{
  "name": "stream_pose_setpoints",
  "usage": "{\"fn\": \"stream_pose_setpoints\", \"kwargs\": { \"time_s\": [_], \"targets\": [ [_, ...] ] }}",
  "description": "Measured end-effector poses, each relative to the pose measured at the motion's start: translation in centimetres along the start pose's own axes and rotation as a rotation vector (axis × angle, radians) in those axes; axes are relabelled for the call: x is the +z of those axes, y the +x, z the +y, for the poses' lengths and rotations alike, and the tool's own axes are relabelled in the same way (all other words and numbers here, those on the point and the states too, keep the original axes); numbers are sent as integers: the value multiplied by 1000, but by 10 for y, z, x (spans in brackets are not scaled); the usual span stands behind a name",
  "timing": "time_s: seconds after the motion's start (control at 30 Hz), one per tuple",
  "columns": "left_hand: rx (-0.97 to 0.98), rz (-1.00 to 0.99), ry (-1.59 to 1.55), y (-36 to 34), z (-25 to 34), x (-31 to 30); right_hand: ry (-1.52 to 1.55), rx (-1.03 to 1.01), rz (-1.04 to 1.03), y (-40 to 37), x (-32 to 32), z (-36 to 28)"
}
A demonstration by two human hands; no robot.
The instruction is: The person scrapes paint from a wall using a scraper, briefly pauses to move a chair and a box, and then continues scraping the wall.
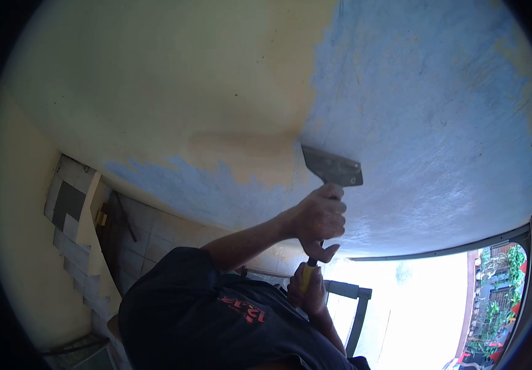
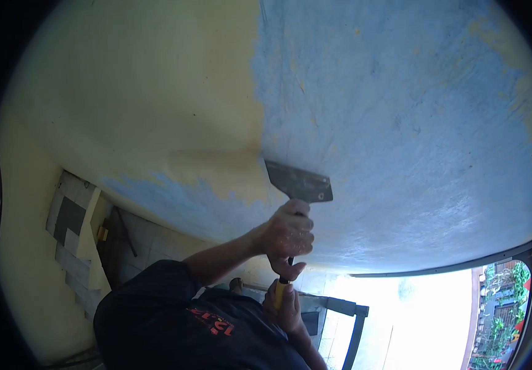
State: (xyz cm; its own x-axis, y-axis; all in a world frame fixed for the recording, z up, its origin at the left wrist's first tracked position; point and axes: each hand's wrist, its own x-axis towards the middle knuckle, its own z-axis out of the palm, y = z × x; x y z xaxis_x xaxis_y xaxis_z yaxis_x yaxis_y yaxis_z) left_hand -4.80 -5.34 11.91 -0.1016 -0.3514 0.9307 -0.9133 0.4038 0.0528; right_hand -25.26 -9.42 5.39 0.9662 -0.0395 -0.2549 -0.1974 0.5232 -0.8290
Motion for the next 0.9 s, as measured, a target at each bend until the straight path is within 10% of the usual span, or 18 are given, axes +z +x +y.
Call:
{"fn": "stream_pose_setpoints", "kwargs": {
  "time_s": [0.9],
  "targets": [
    [-5, 21, -40, -8, -5, 6, -25, -3, 66, 2, 3, 5]
  ]
}}
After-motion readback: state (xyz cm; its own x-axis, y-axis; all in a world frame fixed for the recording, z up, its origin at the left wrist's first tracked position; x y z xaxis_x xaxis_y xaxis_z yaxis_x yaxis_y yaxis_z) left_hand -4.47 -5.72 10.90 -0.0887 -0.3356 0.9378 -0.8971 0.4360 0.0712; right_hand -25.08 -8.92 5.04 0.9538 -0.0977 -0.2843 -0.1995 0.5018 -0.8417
